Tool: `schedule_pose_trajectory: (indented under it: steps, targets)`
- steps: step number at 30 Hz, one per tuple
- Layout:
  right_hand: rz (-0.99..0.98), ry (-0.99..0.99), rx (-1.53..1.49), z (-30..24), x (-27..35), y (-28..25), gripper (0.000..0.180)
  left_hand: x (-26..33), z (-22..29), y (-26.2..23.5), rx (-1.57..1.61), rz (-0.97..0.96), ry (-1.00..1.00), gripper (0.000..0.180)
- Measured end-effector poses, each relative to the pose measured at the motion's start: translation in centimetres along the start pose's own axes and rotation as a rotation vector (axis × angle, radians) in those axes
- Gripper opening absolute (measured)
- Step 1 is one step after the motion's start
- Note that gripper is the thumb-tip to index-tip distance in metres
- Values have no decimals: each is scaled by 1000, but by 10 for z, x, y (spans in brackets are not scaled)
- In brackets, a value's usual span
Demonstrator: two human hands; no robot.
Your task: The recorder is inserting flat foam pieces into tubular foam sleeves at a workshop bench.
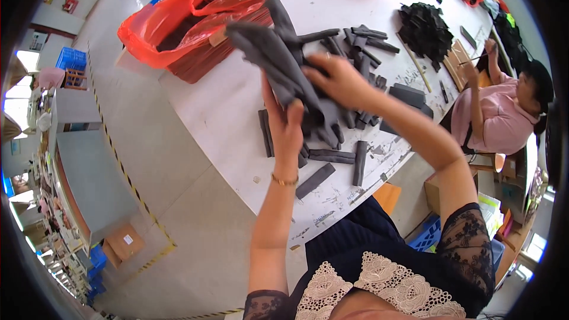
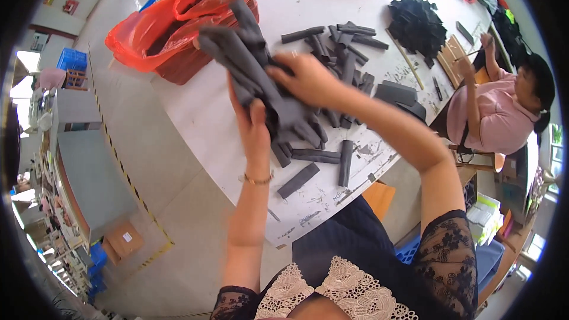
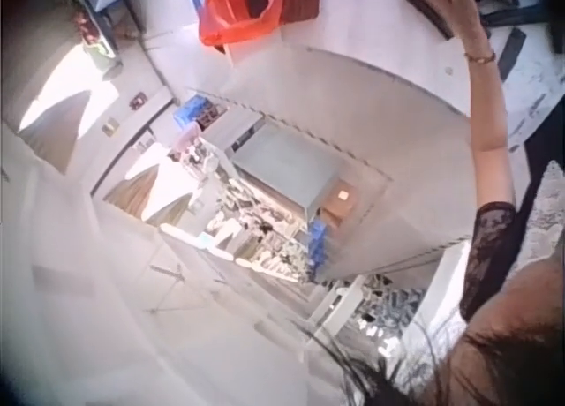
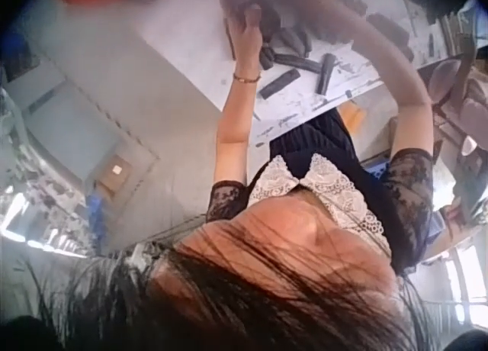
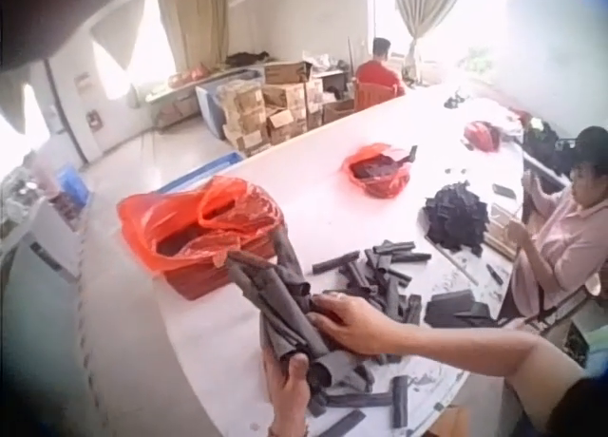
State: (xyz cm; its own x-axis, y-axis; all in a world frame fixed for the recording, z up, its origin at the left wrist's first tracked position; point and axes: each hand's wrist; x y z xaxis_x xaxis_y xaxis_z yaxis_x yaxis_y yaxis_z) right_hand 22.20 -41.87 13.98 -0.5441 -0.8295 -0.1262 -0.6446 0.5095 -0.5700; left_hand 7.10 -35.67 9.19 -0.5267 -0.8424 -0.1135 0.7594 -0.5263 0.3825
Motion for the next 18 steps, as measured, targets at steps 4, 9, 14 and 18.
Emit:
schedule_pose_trajectory:
  steps: [4,9,14,18]
  targets:
    - [-14,112,430,63,96,30,37,80,-66,-34,-500,-109,160,85]
    - [-122,242,434,103,118,28,53,110,-68,-39,-1039,-187,97,86]
    - [11,413,63,128,52,-71,47,101,-3,-67,-868,-260,-34,83]
    - [288,345,542,291,-13,-154,72,64,-21,-117,-736,57,-79,64]
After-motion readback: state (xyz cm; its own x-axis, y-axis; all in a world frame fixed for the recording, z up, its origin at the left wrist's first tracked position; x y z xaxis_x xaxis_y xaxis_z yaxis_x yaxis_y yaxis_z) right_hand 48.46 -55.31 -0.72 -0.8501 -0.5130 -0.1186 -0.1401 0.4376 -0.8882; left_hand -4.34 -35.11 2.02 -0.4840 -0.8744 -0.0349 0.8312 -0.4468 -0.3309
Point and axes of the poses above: each hand's wrist, its own x-axis away from the middle knuckle, its own y-axis out of the palm, z = x × y, and after that the axes turned 9 degrees about z, right-handed
